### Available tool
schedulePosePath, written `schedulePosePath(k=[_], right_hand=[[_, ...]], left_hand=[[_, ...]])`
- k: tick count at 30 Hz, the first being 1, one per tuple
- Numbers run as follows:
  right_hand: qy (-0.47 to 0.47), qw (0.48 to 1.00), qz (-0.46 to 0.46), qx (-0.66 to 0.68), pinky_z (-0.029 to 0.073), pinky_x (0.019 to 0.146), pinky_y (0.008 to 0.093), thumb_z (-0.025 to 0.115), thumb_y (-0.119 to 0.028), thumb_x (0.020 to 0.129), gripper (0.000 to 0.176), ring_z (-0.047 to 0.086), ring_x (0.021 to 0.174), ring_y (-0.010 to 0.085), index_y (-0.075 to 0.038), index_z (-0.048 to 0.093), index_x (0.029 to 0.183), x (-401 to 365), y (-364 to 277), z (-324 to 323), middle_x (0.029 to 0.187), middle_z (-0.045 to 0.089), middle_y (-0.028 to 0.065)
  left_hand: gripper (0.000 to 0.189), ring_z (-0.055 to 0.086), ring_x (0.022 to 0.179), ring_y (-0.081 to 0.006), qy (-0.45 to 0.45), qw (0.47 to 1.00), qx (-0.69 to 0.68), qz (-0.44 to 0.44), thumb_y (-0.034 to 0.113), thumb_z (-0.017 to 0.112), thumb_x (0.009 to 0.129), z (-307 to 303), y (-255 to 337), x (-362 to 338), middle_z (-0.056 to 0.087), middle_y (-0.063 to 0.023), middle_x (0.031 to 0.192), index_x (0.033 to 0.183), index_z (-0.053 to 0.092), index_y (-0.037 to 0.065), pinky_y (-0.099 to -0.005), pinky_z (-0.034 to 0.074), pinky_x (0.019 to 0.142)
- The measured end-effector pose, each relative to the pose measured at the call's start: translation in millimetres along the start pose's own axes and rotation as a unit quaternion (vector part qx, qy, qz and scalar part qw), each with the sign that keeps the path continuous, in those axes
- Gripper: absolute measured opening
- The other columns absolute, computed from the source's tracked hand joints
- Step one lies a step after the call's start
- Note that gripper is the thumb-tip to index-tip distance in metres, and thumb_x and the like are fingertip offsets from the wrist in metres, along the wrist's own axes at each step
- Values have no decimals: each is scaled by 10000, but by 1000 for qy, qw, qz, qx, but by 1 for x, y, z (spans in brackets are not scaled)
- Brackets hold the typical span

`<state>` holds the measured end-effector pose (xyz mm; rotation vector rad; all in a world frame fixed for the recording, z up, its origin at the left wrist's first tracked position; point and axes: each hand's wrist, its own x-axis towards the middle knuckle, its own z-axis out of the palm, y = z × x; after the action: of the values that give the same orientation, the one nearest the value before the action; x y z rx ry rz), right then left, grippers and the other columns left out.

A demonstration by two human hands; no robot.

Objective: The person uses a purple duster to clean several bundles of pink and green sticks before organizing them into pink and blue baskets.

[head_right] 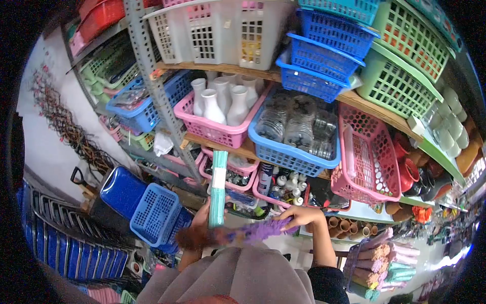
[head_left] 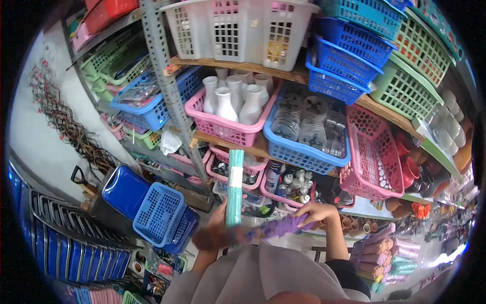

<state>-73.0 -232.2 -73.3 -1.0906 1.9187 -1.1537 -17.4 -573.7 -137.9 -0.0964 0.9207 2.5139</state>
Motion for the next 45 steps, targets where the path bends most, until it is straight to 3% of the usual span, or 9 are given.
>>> schedulePosePath(k=[6,10,18,24,28,32,35,41,45], right_hand=[[282,943,107,141,440,749,249,711,-154,746,262,561,788,102,-13,653,959,31,18,-5,847,655,27],[-70,997,35,-8,438,854,287,711,-145,748,280,586,871,150,5,642,975,36,21,-1,1012,648,99],[224,961,85,138,443,767,245,717,-135,740,261,562,804,88,-8,657,960,52,11,10,877,664,34],[-20,999,-3,35,436,727,243,731,-130,721,315,534,767,83,17,630,980,43,26,19,812,632,30],[256,946,117,160,449,731,239,715,-106,732,256,556,763,86,2,653,956,37,20,17,827,649,20],[118,986,80,92,447,779,257,714,-120,737,299,573,827,108,7,641,998,29,5,16,933,659,50],[19,998,51,32,443,807,272,719,-122,732,320,575,858,120,9,634,1011,23,8,12,986,656,63],[252,945,128,165,435,824,268,702,-124,756,260,559,866,110,-5,645,979,22,13,9,977,650,49],[-56,998,27,29,419,876,269,694,-118,762,303,557,952,126,9,626,1029,19,16,14,1035,642,85]], left_hand=[[447,551,778,-180,-19,992,-111,52,387,384,935,2,6,-25,550,-111,1072,1170,467,17,-294,509,623],[605,462,704,-162,-37,987,-150,38,494,399,899,1,12,-41,527,-98,1092,1218,422,-20,-262,427,613],[555,530,930,-228,45,993,-80,79,405,487,892,-4,10,-48,455,-108,1257,1319,347,80,-342,462,745],[544,595,826,-183,117,990,25,69,443,428,908,-21,4,-46,595,-133,990,1222,447,-1,-324,514,723],[444,596,822,-201,21,997,-45,64,366,437,925,-16,6,-41,559,-114,1057,1280,388,102,-330,535,691],[505,596,806,-226,40,996,-22,79,467,412,906,-30,-7,-23,556,-126,1061,1257,390,104,-367,536,656],[668,550,782,-236,-224,951,-212,-10,566,242,911,-13,0,-32,532,-124,950,1286,375,29,-328,482,587],[565,456,702,-189,56,991,-101,60,515,372,908,17,-2,-30,497,-81,955,1204,430,38,-322,426,619],[566,457,786,-186,4,993,-103,64,458,427,903,-49,-23,-10,512,-95,1062,1229,419,-5,-357,440,676]])
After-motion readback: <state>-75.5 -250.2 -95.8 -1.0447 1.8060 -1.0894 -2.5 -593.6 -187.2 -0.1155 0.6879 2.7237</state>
